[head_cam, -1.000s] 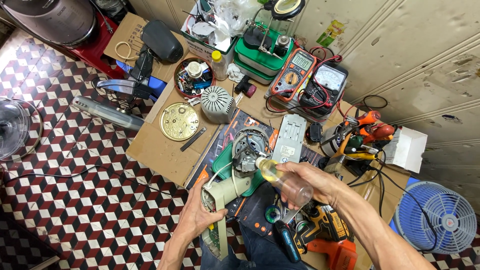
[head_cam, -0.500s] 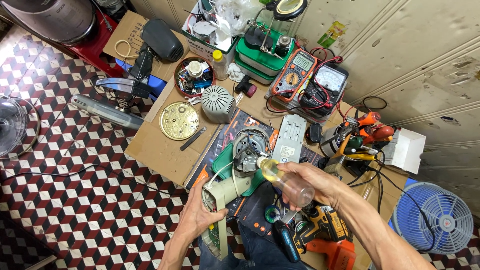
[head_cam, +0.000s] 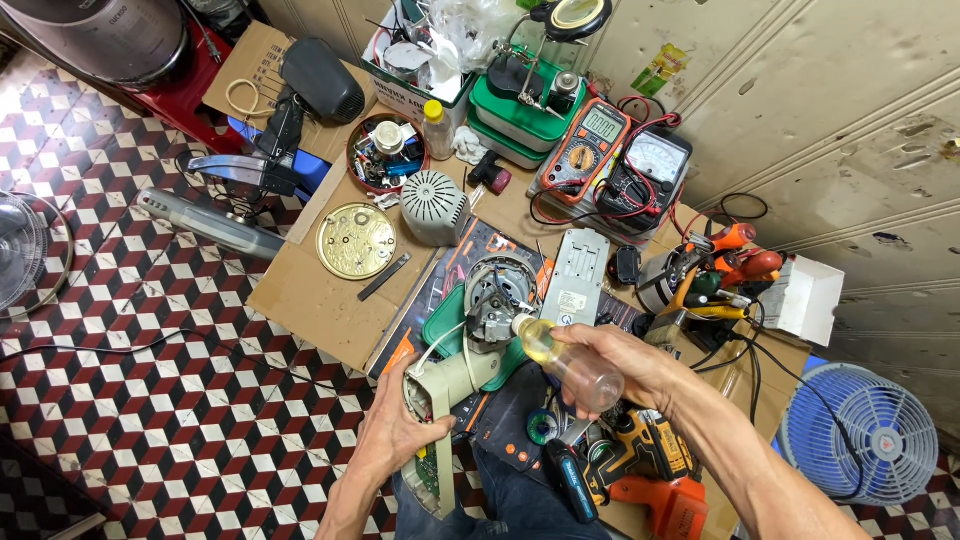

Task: The person disassembles a small white fan, removes the front grille, and uses a power drill to work on the internal motor. They then apply a liquid from a bottle onto the motor components and manipulate the fan's internal parts and circuit board.

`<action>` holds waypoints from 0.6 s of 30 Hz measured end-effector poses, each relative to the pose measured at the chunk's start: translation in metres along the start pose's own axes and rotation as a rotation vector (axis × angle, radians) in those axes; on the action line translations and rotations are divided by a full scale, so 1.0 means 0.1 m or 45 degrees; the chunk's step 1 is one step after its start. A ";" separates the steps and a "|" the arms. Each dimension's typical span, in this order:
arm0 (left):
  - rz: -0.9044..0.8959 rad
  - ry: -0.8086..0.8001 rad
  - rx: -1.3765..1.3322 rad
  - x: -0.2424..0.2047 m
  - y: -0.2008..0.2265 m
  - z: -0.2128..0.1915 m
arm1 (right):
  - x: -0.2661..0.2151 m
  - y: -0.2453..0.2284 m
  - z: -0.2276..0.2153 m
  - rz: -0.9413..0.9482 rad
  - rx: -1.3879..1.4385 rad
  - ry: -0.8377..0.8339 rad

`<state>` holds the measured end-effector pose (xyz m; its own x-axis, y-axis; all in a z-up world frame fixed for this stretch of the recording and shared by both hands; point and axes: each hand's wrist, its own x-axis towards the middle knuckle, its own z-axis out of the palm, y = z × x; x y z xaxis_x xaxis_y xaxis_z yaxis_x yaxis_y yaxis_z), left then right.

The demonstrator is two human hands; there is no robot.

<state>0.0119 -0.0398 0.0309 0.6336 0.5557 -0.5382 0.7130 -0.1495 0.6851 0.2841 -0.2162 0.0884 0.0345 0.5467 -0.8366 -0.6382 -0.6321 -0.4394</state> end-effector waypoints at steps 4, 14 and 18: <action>-0.048 -0.010 0.015 0.00 0.01 0.00 | 0.00 -0.01 0.00 0.033 -0.031 0.008; -0.060 -0.006 0.011 -0.01 0.02 0.00 | 0.00 -0.01 -0.02 0.028 -0.008 0.020; -0.037 0.003 0.002 0.00 0.01 0.00 | -0.01 -0.01 -0.01 0.020 -0.009 -0.012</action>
